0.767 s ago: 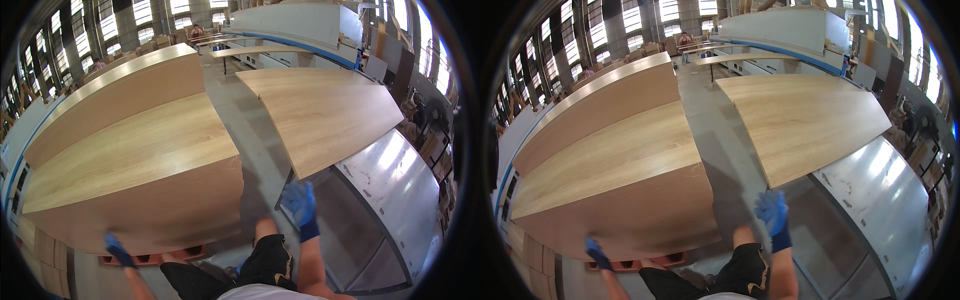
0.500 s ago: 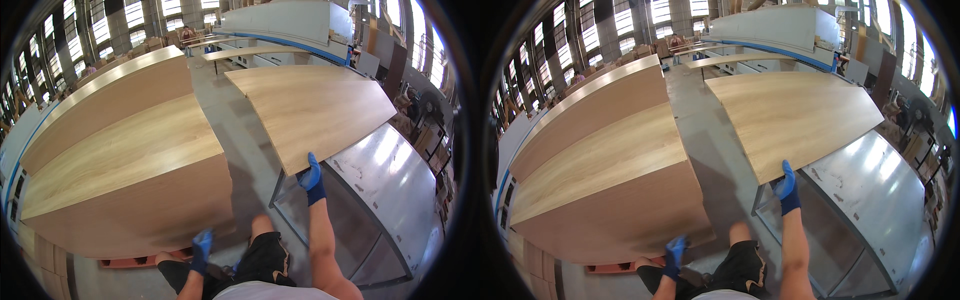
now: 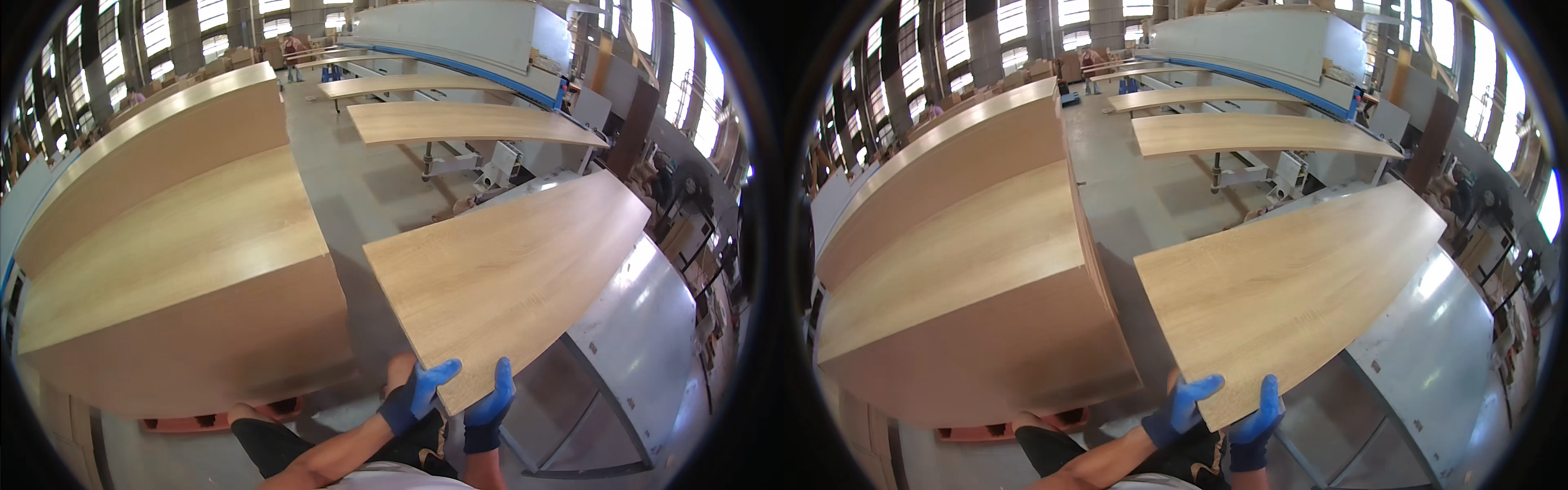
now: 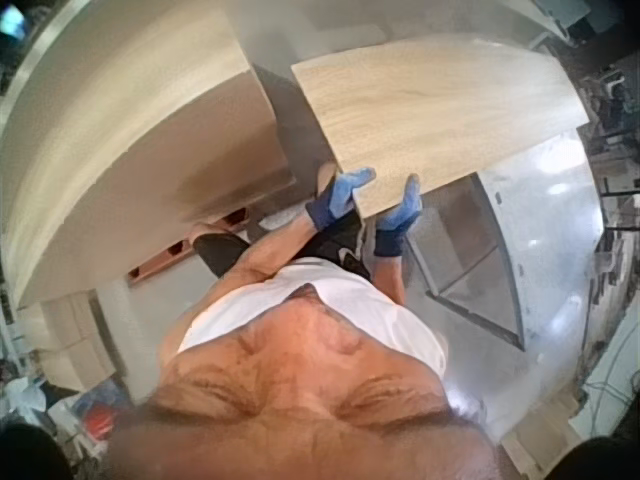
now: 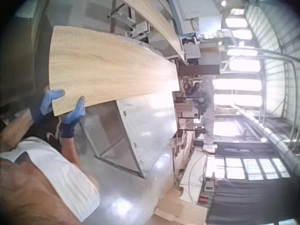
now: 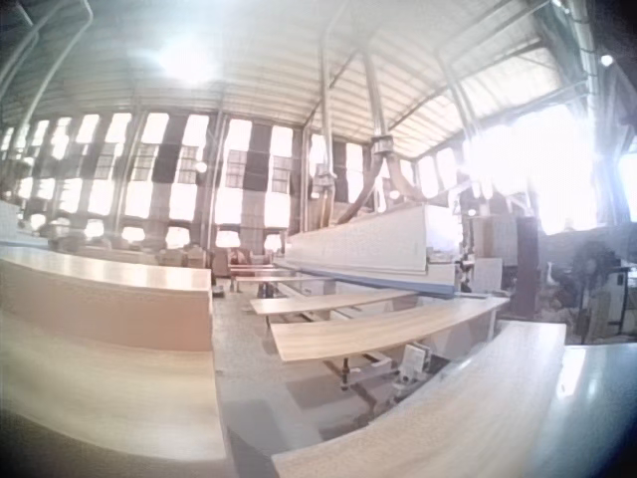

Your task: The person lifts large wooden panels from a work table and places them onto a stack on a pallet.

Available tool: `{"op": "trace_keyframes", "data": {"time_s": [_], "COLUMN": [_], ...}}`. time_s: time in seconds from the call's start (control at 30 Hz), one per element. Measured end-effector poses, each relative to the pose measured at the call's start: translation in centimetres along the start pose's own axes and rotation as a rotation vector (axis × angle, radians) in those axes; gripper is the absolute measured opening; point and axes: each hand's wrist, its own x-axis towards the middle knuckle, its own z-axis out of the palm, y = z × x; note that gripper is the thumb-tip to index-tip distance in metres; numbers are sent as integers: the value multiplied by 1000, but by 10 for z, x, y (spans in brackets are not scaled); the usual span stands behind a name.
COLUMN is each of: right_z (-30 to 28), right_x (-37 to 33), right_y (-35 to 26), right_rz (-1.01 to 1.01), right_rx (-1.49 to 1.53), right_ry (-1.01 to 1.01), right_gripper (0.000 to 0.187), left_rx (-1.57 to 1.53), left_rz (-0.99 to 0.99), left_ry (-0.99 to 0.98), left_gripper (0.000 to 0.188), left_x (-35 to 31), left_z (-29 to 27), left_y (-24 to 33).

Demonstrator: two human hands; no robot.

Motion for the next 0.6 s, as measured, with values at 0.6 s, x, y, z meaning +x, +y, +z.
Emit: {"op": "trace_keyframes", "data": {"time_s": [0.6], "right_z": [-101], "right_x": [210], "right_y": [-125], "right_rz": [117], "right_rx": [442], "right_ry": [-23], "right_gripper": [80], "left_rx": [767], "left_rz": [1124], "left_ry": [539], "left_gripper": [32], "left_x": [-244], "left_z": [-110], "left_y": [250]}}
